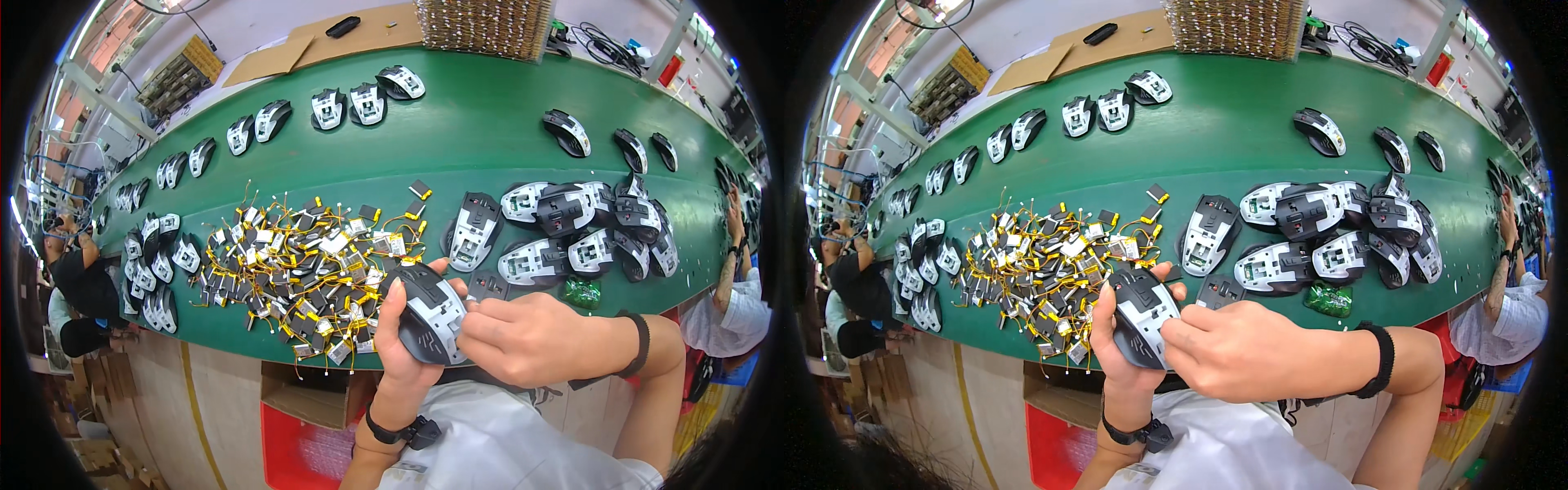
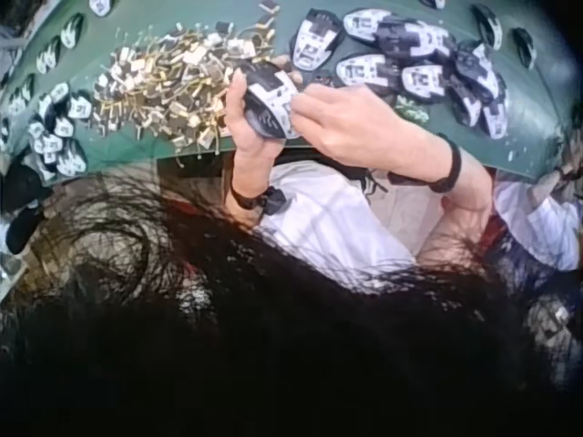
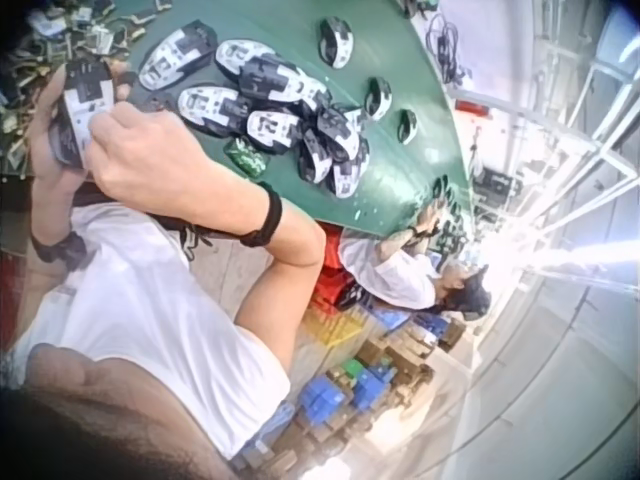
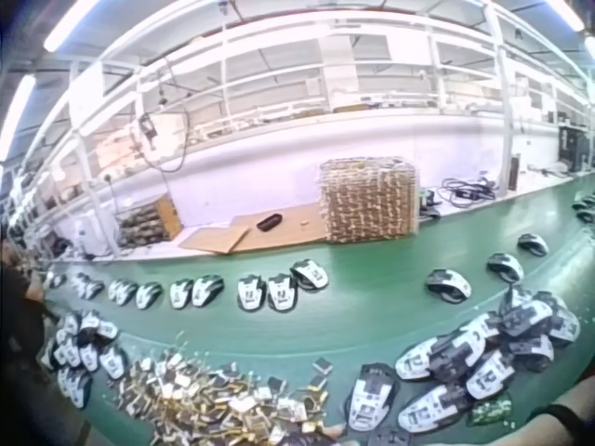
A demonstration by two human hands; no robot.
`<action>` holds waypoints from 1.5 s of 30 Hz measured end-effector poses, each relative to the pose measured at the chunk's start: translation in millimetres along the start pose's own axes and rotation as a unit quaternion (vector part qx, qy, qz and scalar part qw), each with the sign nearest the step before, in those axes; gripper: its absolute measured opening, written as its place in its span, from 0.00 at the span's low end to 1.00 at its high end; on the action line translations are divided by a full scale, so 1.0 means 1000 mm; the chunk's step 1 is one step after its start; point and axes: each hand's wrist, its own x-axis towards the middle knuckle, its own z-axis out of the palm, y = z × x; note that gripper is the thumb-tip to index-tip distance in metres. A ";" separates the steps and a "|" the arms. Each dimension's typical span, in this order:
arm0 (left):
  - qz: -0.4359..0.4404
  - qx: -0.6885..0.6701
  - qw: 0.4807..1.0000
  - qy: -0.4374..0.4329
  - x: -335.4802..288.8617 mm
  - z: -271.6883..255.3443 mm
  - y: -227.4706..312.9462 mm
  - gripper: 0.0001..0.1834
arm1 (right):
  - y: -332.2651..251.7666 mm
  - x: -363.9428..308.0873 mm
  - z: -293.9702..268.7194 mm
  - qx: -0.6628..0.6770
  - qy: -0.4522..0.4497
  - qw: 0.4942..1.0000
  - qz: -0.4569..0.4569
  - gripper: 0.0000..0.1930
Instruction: The person assembles computer mice by inserting small battery packs into the internal cavities of the mouse shells. They pick up a mouse shell, insert a battery, and place the completed unit on the table, repeating this process for multiple units.
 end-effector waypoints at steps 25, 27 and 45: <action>0.044 -0.107 0.993 -0.038 -0.005 0.014 -0.011 0.39 | -0.036 -0.031 0.057 0.062 0.224 0.959 0.165 0.17; 0.043 -0.122 0.988 -0.087 0.002 0.019 -0.006 0.40 | -0.037 -0.033 0.055 0.195 0.258 0.918 0.228 0.17; 0.141 0.086 0.970 -0.179 0.006 0.011 -0.010 0.54 | -0.042 -0.032 0.053 0.758 0.134 0.501 0.397 0.09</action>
